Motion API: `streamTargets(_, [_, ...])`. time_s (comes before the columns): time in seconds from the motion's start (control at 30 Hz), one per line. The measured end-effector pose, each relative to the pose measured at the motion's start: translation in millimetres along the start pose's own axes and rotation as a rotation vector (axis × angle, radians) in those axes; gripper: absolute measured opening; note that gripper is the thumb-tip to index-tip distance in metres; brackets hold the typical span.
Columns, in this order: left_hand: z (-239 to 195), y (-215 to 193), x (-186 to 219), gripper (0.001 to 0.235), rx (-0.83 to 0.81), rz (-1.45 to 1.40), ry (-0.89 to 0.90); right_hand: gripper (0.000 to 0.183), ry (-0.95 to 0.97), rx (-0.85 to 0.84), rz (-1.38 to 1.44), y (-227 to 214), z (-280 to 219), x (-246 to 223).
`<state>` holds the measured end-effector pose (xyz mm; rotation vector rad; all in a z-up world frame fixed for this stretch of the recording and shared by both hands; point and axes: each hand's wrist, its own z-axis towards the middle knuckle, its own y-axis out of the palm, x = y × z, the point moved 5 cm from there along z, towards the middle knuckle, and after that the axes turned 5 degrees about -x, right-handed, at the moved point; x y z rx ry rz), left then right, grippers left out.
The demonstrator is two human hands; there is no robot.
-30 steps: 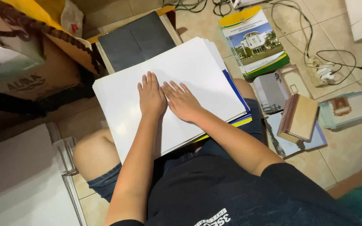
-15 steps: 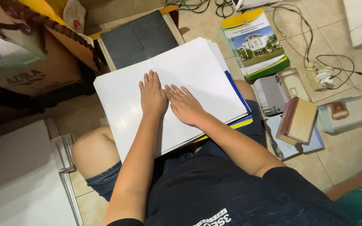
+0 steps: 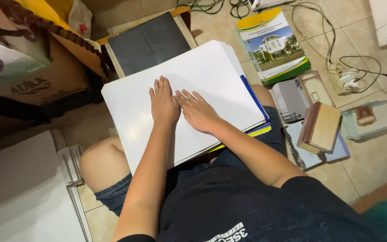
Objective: Pressing down on a stack of printed covers and flipping through the pages to organize or inspect them.
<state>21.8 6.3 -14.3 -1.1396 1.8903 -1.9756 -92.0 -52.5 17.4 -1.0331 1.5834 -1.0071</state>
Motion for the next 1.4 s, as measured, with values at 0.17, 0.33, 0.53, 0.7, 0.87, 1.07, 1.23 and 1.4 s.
streamTargets(0.17, [-2.4, -5.7, 3.3, 0.061, -0.001, 0.013, -0.008, 0.056, 0.025, -0.024, 0.05, -2.5, 0.4, -1.9])
streamTargets(0.33, [5.5, 4.2, -4.1, 0.061, -0.013, 0.032, -0.011, 0.055, 0.086, 0.024, 0.009, -4.1, 30.0, 8.7])
streamTargets(0.53, [4.2, 0.9, -3.4, 0.061, -0.001, 0.026, -0.001, 0.056, 0.063, 0.0, 0.014, -3.1, 27.9, 6.9])
streamTargets(0.7, [-2.0, -7.3, 3.0, 0.061, -0.008, 0.015, -0.017, 0.056, 0.051, -0.044, -0.013, 0.0, -2.4, -7.4])
streamTargets(0.87, [-1.7, -6.2, 4.0, 0.06, -0.007, 0.013, -0.018, 0.056, 0.047, -0.038, 0.007, 4.5, 9.1, 1.5])
streamTargets(1.07, [-0.2, -6.7, 1.3, 0.06, -0.004, 0.012, -0.01, 0.055, 0.076, 0.02, 0.026, -9.1, 34.6, 7.6])
streamTargets(1.23, [-1.9, -9.4, 4.2, 0.057, -0.005, 0.004, -0.016, 0.056, 0.037, -0.016, -0.016, -5.3, 22.8, 2.9])
streamTargets(1.4, [0.8, -5.3, 2.0, 0.059, -0.02, 0.026, -0.021, 0.056, 0.041, -0.019, 0.012, -1.2, 7.3, -0.5])
